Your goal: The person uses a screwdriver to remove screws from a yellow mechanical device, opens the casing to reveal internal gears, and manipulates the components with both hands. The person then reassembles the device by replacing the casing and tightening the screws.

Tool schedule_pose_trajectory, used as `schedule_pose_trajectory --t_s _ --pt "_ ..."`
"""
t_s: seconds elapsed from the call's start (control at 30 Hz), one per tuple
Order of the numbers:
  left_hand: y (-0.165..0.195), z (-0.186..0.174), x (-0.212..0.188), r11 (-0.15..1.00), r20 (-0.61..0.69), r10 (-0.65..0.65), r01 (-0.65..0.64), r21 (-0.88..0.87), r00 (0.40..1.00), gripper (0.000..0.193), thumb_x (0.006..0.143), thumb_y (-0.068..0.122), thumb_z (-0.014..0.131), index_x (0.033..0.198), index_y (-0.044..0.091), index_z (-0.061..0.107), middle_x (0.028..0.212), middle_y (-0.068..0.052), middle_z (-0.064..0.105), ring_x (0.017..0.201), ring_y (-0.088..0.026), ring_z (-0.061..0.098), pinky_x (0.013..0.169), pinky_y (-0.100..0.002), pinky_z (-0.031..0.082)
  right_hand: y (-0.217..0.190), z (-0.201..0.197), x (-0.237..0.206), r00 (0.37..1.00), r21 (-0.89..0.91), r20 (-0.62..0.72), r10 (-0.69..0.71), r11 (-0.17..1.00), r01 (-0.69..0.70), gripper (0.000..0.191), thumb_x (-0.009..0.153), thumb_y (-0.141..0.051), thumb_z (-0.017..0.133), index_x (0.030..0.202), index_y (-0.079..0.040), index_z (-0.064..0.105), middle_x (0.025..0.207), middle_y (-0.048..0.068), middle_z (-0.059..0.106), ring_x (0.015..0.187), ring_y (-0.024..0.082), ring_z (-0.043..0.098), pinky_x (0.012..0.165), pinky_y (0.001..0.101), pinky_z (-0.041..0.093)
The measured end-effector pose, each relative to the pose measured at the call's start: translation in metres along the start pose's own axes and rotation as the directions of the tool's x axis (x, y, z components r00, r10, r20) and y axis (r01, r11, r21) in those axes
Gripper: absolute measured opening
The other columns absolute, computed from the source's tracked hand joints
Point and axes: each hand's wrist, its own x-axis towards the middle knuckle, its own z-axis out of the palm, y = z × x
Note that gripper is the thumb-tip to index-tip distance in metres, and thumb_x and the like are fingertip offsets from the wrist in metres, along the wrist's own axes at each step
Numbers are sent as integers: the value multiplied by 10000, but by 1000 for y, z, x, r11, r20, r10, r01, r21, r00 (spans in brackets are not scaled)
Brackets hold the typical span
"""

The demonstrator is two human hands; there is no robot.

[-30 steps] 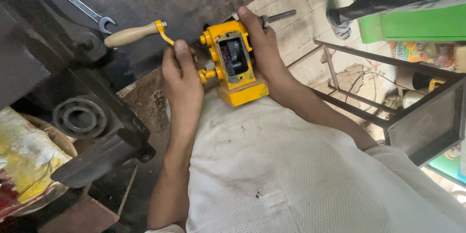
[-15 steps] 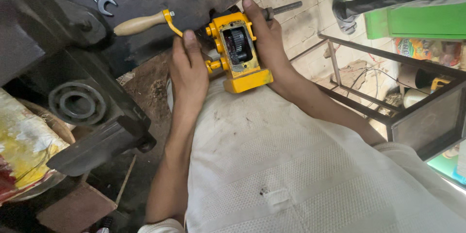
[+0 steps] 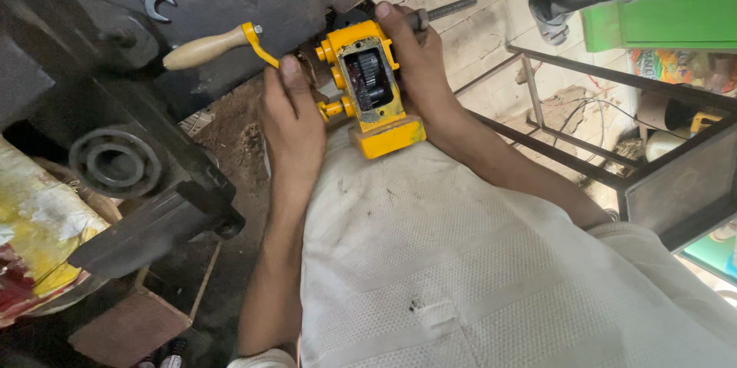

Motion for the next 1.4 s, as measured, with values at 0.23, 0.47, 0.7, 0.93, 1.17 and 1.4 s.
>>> schedule_pose_trajectory --t_s 0.23,0.47,0.7,0.93,1.17,1.4 --pt "-3 1 -5 1000 -14 21 -21 14 1000 519 1148 427 350 1129 -23 609 854 -97 619 783 -200 614 700 -387 484 2 -2 -5 1000 32 19 -11 999 10 363 971 -411 696 995 -58 613 859 21 640 761 96 659 692 295 606" --pt "-24 6 0 978 0 -206 206 11 978 511 1118 427 355 978 10 616 778 -73 627 722 -174 635 672 -366 509 16 -7 1 999 52 -22 47 998 -46 377 961 -384 745 974 -45 582 864 23 630 768 100 645 698 310 604" --pt "-32 9 2 992 -47 -112 114 46 993 480 1119 411 380 1057 -3 615 837 -93 652 755 -188 628 696 -380 493 21 -7 7 980 68 -40 195 979 -192 445 917 -394 725 1090 12 664 932 106 736 753 163 756 659 337 674" --pt "-30 6 -2 998 7 -69 69 8 998 503 1140 422 353 1067 -8 604 821 -67 573 758 -165 544 672 -381 452 19 -9 2 994 16 33 108 994 -109 462 936 -461 683 1095 -31 630 924 94 720 758 148 749 662 334 672" --pt "-19 4 2 998 25 -22 20 67 999 505 1148 403 353 1144 -24 621 811 -79 591 750 -171 569 667 -380 450 13 -18 2 989 15 138 56 998 -58 557 948 -590 625 1093 -53 613 888 82 716 741 136 744 630 294 638" --pt "-3 3 -4 996 43 -13 9 92 999 437 1128 341 392 1177 -47 587 823 -160 613 741 -284 622 691 -448 474 10 -14 0 986 6 52 156 988 -156 571 942 -542 667 1132 -4 637 917 111 724 746 173 740 650 346 658"
